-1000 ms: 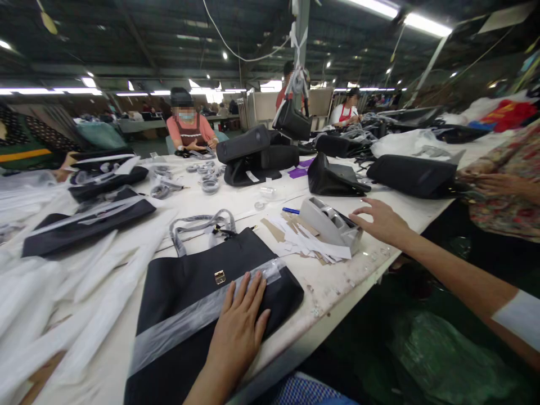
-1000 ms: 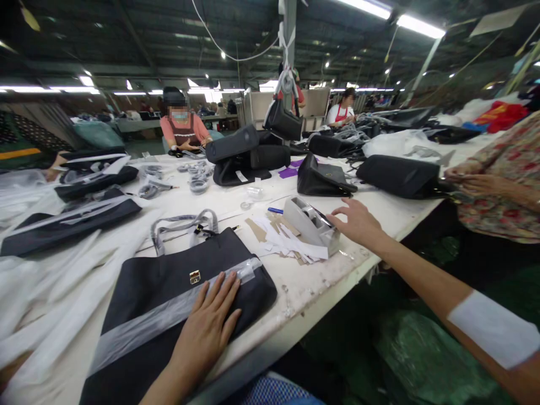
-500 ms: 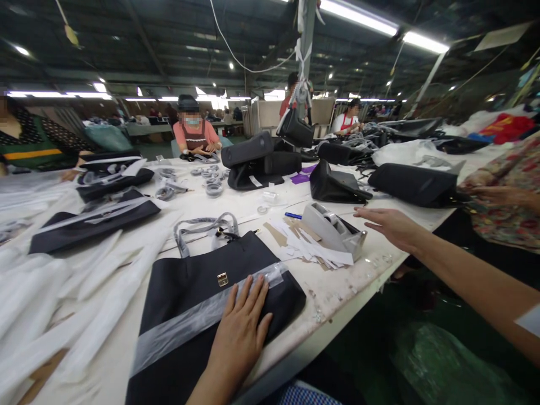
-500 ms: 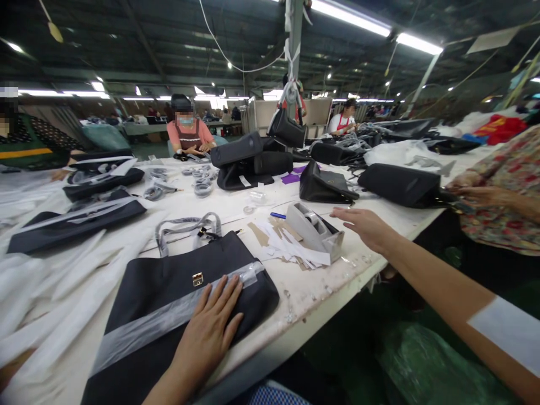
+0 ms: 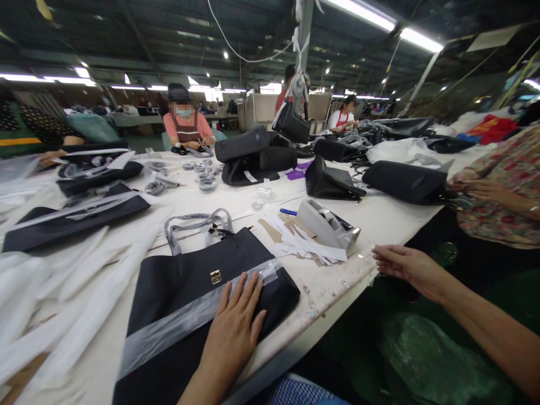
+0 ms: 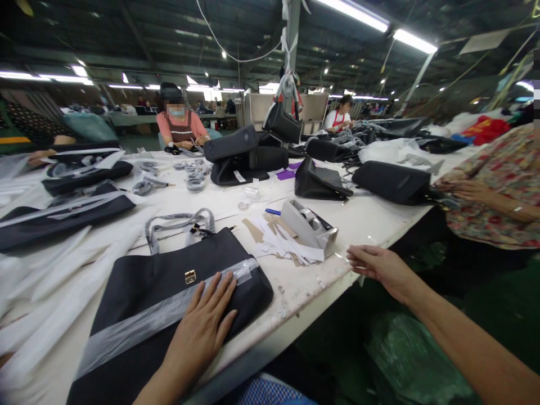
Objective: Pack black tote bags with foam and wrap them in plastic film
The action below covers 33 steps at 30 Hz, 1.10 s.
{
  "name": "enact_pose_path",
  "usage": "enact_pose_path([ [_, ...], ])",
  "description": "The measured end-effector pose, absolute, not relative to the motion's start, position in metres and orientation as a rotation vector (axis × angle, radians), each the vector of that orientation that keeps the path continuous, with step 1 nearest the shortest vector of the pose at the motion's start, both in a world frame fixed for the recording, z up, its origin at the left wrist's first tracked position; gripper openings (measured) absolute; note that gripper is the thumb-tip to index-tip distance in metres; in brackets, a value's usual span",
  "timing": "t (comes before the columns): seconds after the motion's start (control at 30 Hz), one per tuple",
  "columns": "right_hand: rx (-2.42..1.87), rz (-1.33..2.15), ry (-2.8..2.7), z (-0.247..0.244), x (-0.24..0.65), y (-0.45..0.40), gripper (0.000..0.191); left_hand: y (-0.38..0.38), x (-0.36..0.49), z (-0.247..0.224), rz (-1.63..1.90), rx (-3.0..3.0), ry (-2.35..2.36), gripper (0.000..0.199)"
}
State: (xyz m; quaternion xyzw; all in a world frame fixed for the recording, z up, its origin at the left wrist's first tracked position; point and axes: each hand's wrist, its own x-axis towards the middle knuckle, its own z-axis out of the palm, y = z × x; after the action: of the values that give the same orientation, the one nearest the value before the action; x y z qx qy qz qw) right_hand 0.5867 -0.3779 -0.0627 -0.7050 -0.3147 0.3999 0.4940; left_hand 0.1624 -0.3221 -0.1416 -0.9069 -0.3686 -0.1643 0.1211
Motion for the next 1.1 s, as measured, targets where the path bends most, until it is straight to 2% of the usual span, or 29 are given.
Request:
enact_pose_path([
  [0.1,-1.748,0.869,-0.803,-0.091,0.596,-0.371,0.035,-0.322,0.162,-0.141,-0.480,-2.642,-1.068,0.057],
  [0.2,-1.963,0.629,-1.047,-0.103,0.614,-0.365,0.037,-0.322,0.162,-0.141,-0.486,-2.634,-1.069,0.056],
  [0.37,-2.217,-0.300,-1.667,-0.093,0.639,-0.382,0.034,-0.323,0.162,-0.141,-0.499,-2.645,-1.063,0.055],
  [0.4,-2.188,-0.436,-1.771,-0.087,0.639,-0.388,0.033,-0.323,0.162,-0.141,-0.499,-2.650,-1.067,0.056],
  [0.47,-2.075,-0.493,-1.988,-0.072,0.633,-0.396,0.031,-0.323,0.162,-0.140,-0.499,-2.659,-1.085,0.056],
  [0.63,-1.724,-0.139,-2.372,-0.037,0.580,-0.390,0.029,-0.325,0.163,-0.136,-0.531,-2.689,-1.169,0.056],
  [0.8,-1.245,0.333,-2.425,-0.020,0.486,-0.362,0.020,-0.329,0.163,-0.132,-0.554,-2.740,-1.255,0.055],
  [0.97,-0.941,0.955,-2.301,-0.018,0.415,-0.328,0.016,-0.330,0.164,-0.127,-0.544,-2.778,-1.320,0.056],
  [1.1,-0.939,1.599,-1.805,-0.038,0.397,-0.304,0.023,-0.331,0.164,-0.125,-0.537,-2.806,-1.348,0.058],
])
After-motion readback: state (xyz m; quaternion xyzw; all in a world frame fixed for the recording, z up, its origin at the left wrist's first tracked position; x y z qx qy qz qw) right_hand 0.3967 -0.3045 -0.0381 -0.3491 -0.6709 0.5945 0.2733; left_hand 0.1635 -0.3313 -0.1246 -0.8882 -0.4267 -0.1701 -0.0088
